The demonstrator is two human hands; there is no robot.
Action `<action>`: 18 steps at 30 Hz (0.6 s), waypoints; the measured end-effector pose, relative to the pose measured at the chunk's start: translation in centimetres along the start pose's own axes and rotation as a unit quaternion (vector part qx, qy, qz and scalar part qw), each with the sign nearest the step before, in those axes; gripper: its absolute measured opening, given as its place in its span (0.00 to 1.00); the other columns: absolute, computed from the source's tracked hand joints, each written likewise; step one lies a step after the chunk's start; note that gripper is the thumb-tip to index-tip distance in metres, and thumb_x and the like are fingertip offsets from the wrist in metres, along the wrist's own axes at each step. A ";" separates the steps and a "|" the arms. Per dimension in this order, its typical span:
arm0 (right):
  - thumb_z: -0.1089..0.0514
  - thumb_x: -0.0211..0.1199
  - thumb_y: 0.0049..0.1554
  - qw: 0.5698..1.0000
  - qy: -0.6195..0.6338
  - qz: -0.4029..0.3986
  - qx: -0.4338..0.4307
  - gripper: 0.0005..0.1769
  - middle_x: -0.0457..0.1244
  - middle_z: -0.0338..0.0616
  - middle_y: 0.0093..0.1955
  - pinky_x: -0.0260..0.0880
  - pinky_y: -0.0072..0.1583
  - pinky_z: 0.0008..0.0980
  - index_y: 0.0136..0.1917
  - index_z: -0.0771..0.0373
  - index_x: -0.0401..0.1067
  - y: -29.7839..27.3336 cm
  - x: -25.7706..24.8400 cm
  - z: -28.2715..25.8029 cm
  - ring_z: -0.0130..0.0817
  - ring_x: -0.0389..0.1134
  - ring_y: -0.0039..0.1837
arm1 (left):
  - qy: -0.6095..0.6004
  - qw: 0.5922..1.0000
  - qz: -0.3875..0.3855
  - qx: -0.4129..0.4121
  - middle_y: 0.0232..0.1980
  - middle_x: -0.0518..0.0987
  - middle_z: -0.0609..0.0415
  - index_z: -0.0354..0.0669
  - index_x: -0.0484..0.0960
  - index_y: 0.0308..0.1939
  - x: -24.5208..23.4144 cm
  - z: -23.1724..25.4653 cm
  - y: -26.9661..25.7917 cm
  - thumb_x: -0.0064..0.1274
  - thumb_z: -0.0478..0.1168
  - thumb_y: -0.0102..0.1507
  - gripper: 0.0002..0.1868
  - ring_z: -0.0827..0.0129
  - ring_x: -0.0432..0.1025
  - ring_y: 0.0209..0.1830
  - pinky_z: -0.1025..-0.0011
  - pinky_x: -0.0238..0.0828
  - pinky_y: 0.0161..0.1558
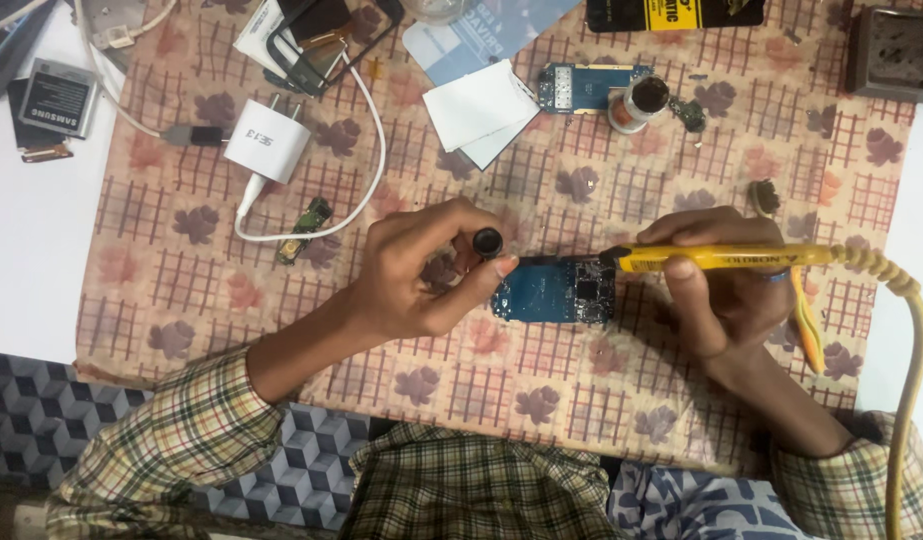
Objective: The person uses a soldering iron and a small brush to apply flux and solder to a blue circuit board. They repeatedly heat specific areas and add solder while holding the board steady with their other hand.
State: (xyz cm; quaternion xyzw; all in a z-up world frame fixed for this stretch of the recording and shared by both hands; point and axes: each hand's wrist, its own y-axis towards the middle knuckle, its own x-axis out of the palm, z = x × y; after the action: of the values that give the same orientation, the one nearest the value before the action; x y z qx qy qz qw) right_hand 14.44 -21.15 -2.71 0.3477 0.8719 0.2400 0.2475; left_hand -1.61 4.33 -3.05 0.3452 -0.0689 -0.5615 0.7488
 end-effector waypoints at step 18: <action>0.68 0.56 0.69 0.999 0.038 0.026 0.006 0.07 0.66 0.53 0.50 0.86 0.47 0.31 0.60 0.69 0.63 -0.4 -0.1 0.0 0.41 0.75 0.52 | 0.005 1.000 -0.012 -0.002 0.30 0.79 0.56 0.38 0.79 0.42 -0.5 -0.6 0.3 0.58 0.36 0.68 0.05 0.77 0.76 0.24 0.78 0.72 0.23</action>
State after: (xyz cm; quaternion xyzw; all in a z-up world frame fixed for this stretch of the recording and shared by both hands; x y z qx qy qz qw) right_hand 14.28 -21.48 -2.91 0.3622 0.8728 0.2546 0.2057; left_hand -1.27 5.10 -3.15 0.3470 -0.0597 -0.5690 0.7432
